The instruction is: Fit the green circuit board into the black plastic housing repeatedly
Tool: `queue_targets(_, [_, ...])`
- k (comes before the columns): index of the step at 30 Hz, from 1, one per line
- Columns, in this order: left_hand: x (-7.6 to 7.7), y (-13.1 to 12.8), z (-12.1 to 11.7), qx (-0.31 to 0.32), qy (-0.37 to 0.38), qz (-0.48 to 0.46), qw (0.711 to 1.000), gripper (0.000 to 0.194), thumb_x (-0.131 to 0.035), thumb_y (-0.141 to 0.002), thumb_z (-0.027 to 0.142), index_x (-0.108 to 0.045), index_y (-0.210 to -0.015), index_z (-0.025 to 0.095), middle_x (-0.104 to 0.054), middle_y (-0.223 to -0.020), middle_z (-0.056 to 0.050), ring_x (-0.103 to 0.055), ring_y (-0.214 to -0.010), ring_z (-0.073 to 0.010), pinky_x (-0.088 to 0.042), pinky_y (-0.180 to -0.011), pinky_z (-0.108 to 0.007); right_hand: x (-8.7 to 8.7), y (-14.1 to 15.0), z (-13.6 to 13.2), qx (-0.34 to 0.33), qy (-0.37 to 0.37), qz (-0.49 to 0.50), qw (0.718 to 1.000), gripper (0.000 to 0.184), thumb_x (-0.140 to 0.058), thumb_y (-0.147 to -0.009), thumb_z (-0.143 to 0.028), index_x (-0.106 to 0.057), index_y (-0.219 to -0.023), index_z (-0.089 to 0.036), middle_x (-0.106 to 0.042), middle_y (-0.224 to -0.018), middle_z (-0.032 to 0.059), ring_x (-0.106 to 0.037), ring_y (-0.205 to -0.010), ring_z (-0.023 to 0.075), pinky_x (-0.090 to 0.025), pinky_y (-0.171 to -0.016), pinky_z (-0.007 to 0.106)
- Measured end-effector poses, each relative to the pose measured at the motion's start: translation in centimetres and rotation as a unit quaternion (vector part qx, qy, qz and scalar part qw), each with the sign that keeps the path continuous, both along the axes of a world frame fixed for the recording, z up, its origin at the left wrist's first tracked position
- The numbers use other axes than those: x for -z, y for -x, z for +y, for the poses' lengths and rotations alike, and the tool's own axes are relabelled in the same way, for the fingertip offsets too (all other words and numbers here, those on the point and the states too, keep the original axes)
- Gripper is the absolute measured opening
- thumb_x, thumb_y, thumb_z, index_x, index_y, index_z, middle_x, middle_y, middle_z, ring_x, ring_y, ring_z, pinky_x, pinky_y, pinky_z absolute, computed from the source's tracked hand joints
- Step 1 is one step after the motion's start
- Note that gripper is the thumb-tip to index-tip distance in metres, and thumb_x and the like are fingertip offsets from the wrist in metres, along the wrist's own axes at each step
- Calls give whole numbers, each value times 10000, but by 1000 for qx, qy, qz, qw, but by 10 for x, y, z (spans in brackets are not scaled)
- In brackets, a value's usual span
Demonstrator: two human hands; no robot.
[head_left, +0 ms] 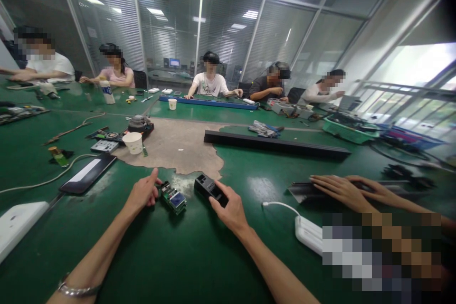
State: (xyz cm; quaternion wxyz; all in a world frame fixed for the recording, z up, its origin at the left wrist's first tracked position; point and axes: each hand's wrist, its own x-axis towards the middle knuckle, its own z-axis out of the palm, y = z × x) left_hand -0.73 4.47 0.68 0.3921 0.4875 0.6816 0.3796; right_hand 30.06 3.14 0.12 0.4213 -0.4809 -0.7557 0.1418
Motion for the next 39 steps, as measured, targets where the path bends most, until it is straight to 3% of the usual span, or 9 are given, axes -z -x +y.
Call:
queue_targets(9, [3, 2, 1, 14, -7, 3, 1000, 746, -289, -774, 786, -647, -913, 147, -596, -504, -7, -571, -375, -177, -403, -358, -252, -4, 2, -10, -21, -66, -25, 997, 624, -629, -765, -233, -459, -1363, -180, -528, -1332, 124, -489, -1202, 287, -394, -1033, 500])
queue_targets(15, [1, 2, -2, 12, -16, -5, 1000, 766, -280, -765, 796, -647, -912, 139, -602, -513, -16, -566, -374, -171, -394, -359, -245, -3, 2, -8, 9, -32, -21, 999, 502, -612, -801, -223, -533, -1295, -184, -634, -1161, 114, -580, -1051, 269, -463, -950, 478])
queue_targets(19, [3, 2, -1, 16, -15, -6, 1000, 769, -285, -759, 799, -646, -919, 139, -602, -513, -16, -567, -377, -170, -401, -363, -243, -23, 17, -12, 5, -18, 30, 999, 481, -631, -816, -262, -543, -1286, -218, -645, -1151, 81, -606, -1019, 238, -490, -922, 418])
queue_targets(25, [4, 5, 0, 21, -19, -3, 1000, 777, -263, -774, 791, -644, -925, 130, -608, -518, -25, -582, -392, -181, -420, -378, -250, -49, 66, -23, -60, 13, 62, 996, 512, -673, -803, -351, -548, -1281, -219, -646, -1175, 71, -614, -1033, 227, -519, -865, 359])
queue_targets(30, [4, 5, -1, 23, -25, -12, 999, 753, -268, -788, 778, -623, -934, 130, -614, -516, -24, -585, -391, -191, -429, -386, -262, -44, 92, -29, -63, -2, 26, 998, 512, -702, -770, -341, -569, -1246, -206, -654, -1140, 82, -605, -1023, 257, -486, -909, 419])
queue_targets(39, [-1, 5, -4, 35, -24, 14, 999, 769, -220, -793, 792, -623, -856, 140, -586, -439, -16, -559, -352, -195, -382, -383, -264, -39, 102, -28, -83, -35, -8, 996, 498, -672, -781, -298, -551, -1249, -178, -650, -1116, 98, -588, -1023, 252, -459, -927, 407])
